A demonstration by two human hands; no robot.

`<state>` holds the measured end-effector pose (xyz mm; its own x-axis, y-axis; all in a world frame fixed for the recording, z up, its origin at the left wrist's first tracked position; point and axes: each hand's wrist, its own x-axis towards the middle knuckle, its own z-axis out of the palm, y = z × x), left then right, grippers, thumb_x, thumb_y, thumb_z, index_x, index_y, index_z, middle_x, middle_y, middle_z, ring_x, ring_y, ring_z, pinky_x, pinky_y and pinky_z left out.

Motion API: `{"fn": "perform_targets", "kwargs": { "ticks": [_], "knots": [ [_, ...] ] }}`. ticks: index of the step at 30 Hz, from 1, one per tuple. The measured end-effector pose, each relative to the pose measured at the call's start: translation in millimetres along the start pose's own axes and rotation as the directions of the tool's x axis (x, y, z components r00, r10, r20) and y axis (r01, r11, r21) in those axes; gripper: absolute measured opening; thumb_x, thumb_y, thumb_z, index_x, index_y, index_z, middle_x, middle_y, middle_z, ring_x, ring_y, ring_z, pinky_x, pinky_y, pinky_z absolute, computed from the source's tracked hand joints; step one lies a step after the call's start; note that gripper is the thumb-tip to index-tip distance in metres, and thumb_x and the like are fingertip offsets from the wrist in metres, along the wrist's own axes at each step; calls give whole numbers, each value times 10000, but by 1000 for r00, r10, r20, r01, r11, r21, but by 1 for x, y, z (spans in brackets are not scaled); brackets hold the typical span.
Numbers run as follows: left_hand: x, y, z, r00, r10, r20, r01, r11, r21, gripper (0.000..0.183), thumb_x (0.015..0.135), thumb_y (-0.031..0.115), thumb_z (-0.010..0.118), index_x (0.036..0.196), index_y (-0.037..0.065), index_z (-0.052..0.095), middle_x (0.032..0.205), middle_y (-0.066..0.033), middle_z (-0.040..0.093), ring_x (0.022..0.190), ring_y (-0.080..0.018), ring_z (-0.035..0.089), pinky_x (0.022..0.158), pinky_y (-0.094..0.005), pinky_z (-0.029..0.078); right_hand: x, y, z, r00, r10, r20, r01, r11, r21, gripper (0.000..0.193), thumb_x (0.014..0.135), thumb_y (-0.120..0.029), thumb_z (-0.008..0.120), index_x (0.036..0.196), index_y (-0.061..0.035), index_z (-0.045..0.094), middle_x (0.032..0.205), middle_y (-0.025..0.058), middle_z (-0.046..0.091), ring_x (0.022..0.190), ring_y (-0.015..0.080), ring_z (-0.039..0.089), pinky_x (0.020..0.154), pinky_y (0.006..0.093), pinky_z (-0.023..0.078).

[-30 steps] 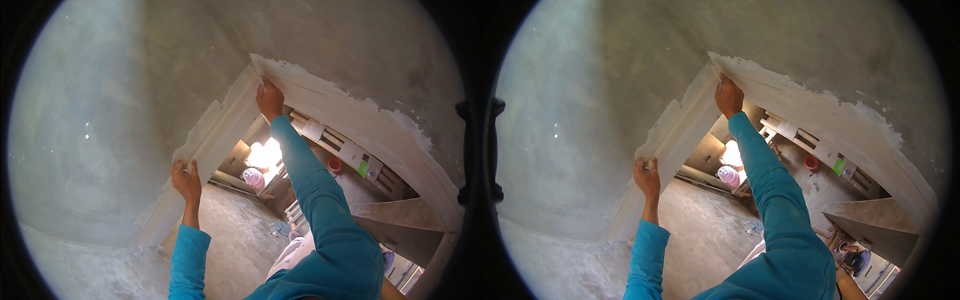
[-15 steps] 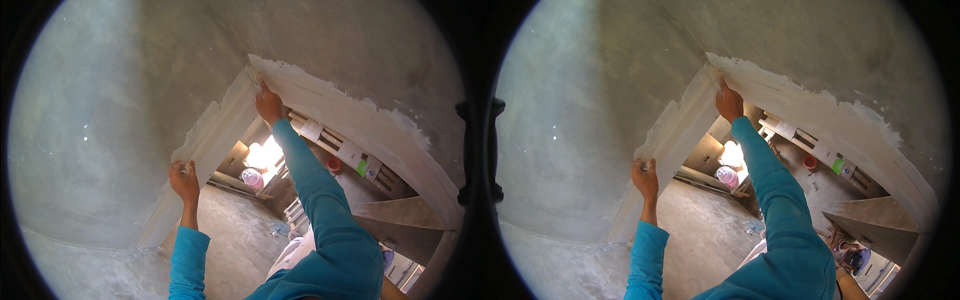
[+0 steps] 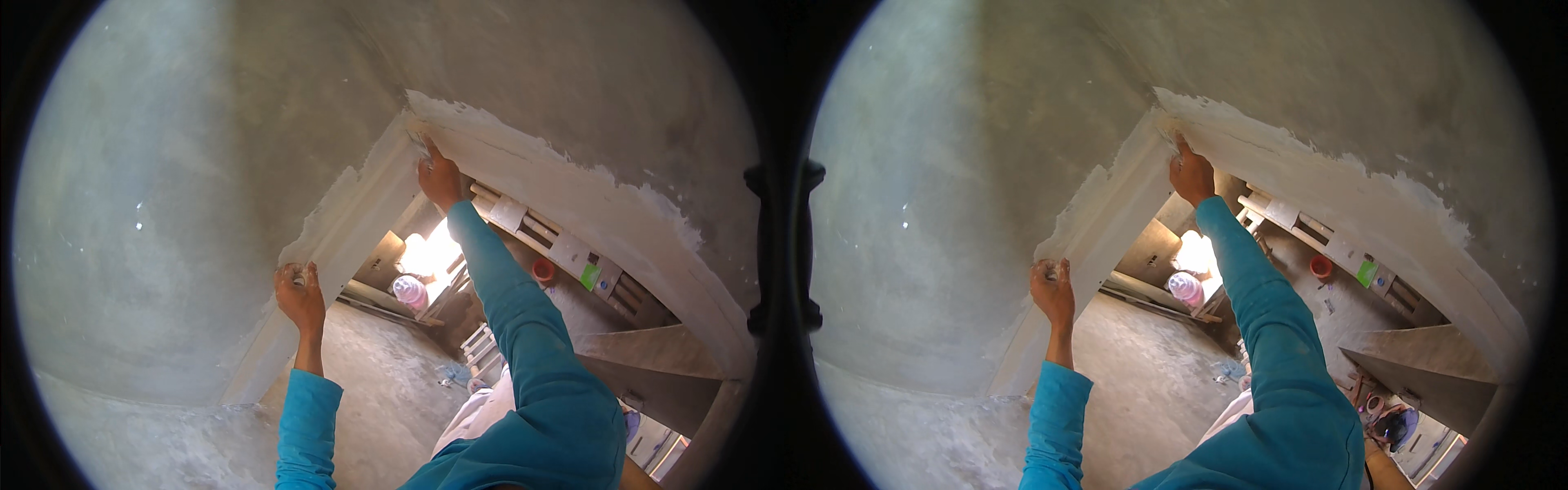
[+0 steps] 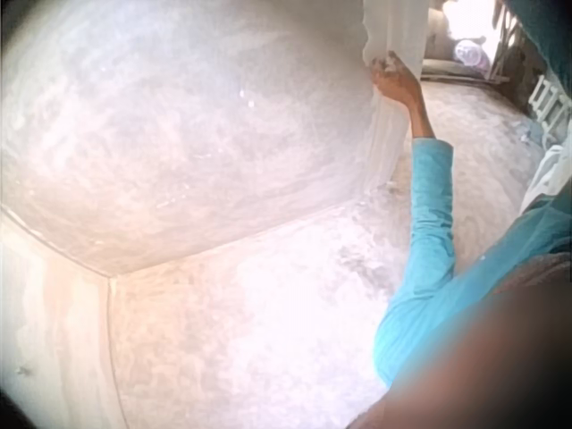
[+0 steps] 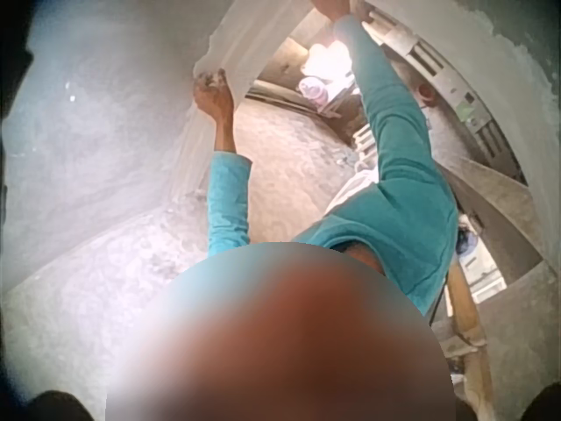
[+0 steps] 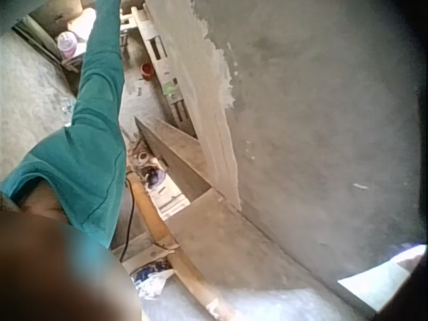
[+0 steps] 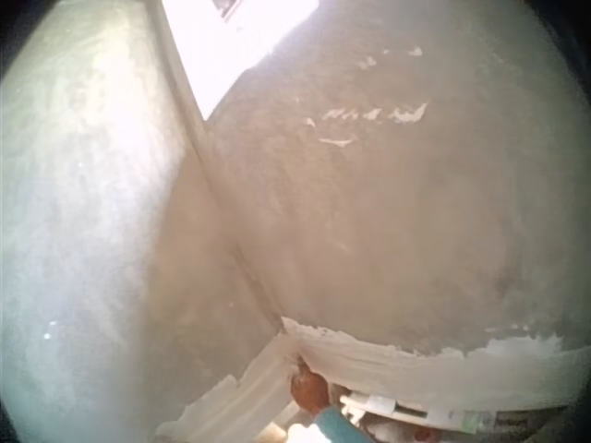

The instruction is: The person applies plaster to a wall and ceiling using a trowel and hawk. They repeatedly scoop plaster from a bucket, spread it on the wall, and smooth the surface with the trowel.

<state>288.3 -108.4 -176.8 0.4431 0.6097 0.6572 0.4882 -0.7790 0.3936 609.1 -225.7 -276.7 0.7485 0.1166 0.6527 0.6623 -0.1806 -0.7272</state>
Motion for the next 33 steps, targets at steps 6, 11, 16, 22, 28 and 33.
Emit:
{"fn": "perform_targets", "kwargs": {
  "ticks": [6, 11, 16, 22, 28, 33],
  "knots": [
    [0, 0, 0, 1000, 16, 0, -16, 999, -39, 193, 847, 148, 765, 883, -5, 652, 917, -138, 631, 833, -329, 605, 754, -417, 474, -7, -2, 1, 989, -112, -97, 107, 993, -57, 552, 906, -187, 587, 1442, -73, 519, 938, 306, 679, 871, 467, 669, 773, 514, 530],
    [0, 0, -1, 998, 58, -19, -57, 998, 24, 204, 838, 171, 770, 887, 11, 654, 934, -138, 648, 870, -340, 624, 778, -427, 484, -51, -27, 2, 988, 112, 103, -128, 979, 160, 425, 924, -228, 593, 1312, -58, 621, 785, 248, 688, 759, 436, 682, 673, 482, 533],
    [-5, 3, -2, 1000, -16, 16, 15, 998, 61, 206, 832, 195, 775, 888, 31, 664, 957, -130, 655, 905, -350, 639, 773, -449, 493, -75, -53, 12, 963, 189, 191, -250, 891, 379, 321, 918, -262, 629, 1086, 2, 701, 785, 218, 699, 760, 394, 703, 671, 436, 541],
    [-8, 6, 0, 1000, 3, -16, 0, 983, 182, 208, 834, 222, 774, 928, 53, 696, 982, -99, 653, 911, -341, 666, 747, -453, 520, -61, -64, 18, 950, 300, 88, -303, 818, 489, 281, 908, -203, 661, 1062, 28, 698, 826, 210, 716, 785, 365, 717, 698, 415, 546],
    [-10, 10, 4, 1000, -22, -3, 22, 974, 224, 241, 836, 230, 774, 986, 52, 711, 1024, -92, 648, 870, -327, 681, 740, -435, 534, -40, -51, 10, 965, 253, -73, -216, 919, 330, 260, 912, -173, 663, 1075, 27, 694, 880, 229, 719, 815, 385, 707, 728, 422, 544],
    [-8, 8, 7, 1000, -4, -12, 7, 966, 258, 251, 838, 224, 774, 993, 38, 707, 1054, -90, 643, 867, -325, 681, 737, -435, 533, -14, -37, 12, 945, 231, -232, -167, 950, 265, 260, 922, -192, 658, 1065, 24, 679, 904, 226, 704, 851, 427, 680, 770, 451, 533]
  ]
}}
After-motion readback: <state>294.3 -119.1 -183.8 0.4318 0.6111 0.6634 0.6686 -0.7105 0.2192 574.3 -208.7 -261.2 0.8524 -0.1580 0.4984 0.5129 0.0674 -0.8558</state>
